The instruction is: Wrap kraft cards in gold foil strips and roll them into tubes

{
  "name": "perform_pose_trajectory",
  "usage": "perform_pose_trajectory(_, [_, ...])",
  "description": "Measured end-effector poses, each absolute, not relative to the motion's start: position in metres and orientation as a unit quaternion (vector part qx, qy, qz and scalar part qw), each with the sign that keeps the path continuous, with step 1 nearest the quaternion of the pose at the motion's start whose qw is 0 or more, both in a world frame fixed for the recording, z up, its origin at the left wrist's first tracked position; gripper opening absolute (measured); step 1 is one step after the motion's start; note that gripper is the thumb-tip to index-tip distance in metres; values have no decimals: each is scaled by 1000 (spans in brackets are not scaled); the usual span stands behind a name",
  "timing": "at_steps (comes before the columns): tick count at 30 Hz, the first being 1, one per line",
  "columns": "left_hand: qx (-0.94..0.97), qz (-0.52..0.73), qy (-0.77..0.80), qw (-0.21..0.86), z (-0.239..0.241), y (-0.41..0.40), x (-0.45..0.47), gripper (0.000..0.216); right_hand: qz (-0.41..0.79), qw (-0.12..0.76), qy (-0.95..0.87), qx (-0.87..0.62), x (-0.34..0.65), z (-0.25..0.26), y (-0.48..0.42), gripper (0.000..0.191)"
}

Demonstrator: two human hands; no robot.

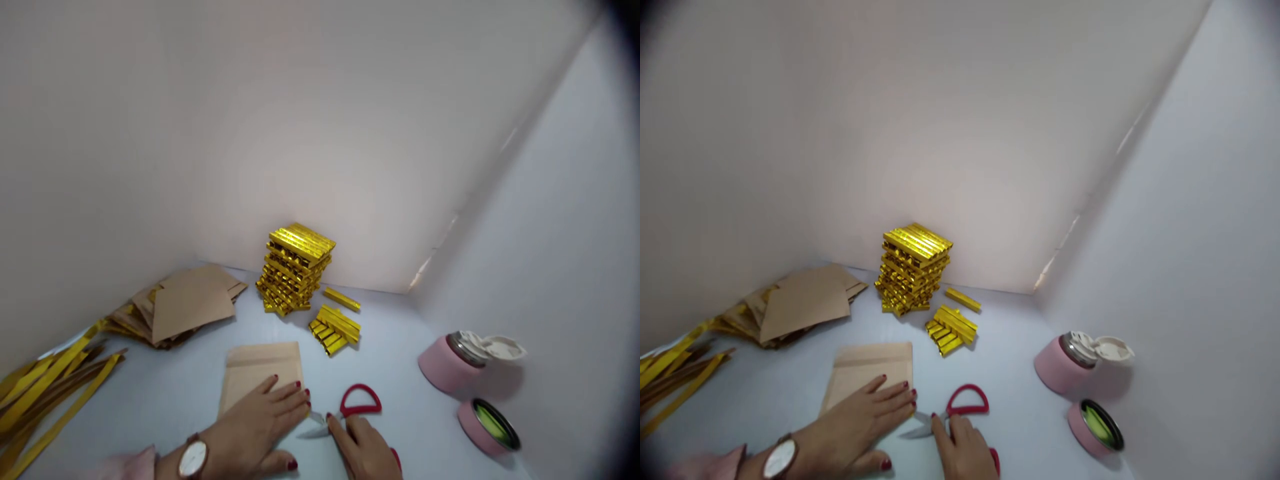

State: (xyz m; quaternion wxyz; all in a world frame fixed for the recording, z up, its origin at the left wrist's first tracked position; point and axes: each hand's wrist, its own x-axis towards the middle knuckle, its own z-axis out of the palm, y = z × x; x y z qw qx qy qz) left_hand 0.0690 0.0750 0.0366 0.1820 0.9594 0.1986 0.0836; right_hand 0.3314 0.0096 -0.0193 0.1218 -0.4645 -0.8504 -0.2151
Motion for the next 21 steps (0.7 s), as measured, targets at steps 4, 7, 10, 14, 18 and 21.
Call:
perform_pose_trajectory(4, [951,74,216,207,39,72,70,64,-194,150,-841,-483,326,-3,6,38])
perform_pose_trajectory(7, [950,77,216,210,40,71,71,64,-180,161,-846,-475,321,4,6,38])
perform_pose_trajectory(10, [951,82,214,205,40,72,71,65,-157,160,-855,-468,321,9,7,38])
perform_pose_trajectory(14, [953,77,214,203,40,72,71,65,-131,157,-858,-472,324,9,7,39])
perform_pose_trajectory(18, [952,72,216,204,38,73,71,65,-118,163,-860,-469,329,0,5,38])
perform_pose_trajectory(21, [952,70,217,205,38,73,71,65,-134,194,-850,-472,333,-6,3,40])
